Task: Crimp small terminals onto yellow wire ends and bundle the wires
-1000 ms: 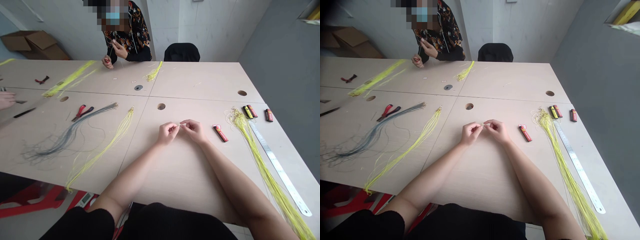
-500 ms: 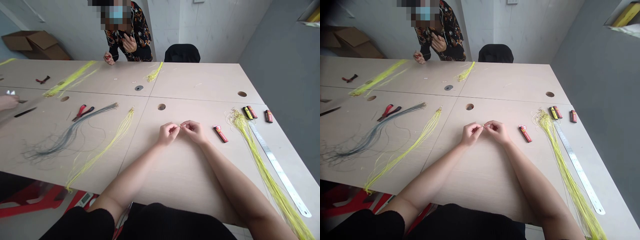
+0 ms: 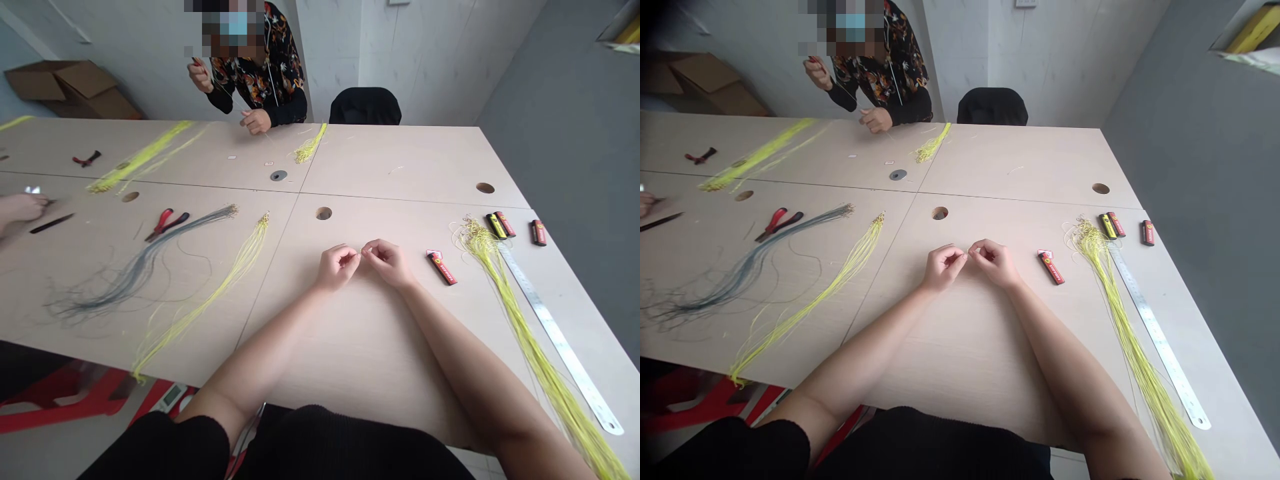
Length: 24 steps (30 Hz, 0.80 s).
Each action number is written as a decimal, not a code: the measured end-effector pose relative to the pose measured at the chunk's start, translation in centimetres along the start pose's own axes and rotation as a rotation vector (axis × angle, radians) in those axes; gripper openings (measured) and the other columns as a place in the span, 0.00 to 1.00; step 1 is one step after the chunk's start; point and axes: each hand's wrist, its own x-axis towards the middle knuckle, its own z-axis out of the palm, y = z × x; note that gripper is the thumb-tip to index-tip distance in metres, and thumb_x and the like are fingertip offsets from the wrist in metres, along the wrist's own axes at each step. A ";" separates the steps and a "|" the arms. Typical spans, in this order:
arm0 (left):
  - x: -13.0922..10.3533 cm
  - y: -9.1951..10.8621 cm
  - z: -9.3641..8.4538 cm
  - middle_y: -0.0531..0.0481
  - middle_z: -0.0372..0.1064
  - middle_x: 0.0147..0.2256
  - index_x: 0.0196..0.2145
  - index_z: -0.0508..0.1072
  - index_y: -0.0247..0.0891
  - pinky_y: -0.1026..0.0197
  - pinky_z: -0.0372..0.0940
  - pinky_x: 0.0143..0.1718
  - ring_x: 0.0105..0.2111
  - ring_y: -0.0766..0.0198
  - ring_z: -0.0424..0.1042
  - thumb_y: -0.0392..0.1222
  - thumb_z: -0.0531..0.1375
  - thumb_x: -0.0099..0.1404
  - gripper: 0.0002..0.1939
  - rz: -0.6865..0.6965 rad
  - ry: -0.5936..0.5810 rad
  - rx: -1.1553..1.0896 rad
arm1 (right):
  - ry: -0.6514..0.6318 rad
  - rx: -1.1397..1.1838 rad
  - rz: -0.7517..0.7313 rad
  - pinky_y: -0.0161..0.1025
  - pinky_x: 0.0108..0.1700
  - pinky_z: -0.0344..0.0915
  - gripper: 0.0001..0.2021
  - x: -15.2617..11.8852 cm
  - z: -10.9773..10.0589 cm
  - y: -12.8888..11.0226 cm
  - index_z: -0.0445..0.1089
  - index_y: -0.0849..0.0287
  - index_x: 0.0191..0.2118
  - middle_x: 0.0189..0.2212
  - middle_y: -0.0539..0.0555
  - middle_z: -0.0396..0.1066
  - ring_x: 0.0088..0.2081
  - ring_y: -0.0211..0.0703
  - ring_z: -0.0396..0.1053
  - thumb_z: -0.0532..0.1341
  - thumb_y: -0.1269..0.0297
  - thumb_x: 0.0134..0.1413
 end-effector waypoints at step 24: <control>0.0 -0.1 -0.3 0.54 0.60 0.19 0.23 0.69 0.37 0.64 0.55 0.24 0.20 0.70 0.56 0.43 0.53 0.65 0.15 0.024 -0.025 0.088 | -0.009 -0.035 -0.062 0.35 0.24 0.46 0.12 0.0 0.0 -0.1 0.65 0.58 0.32 0.18 0.44 0.50 0.20 0.32 0.47 0.56 0.54 0.59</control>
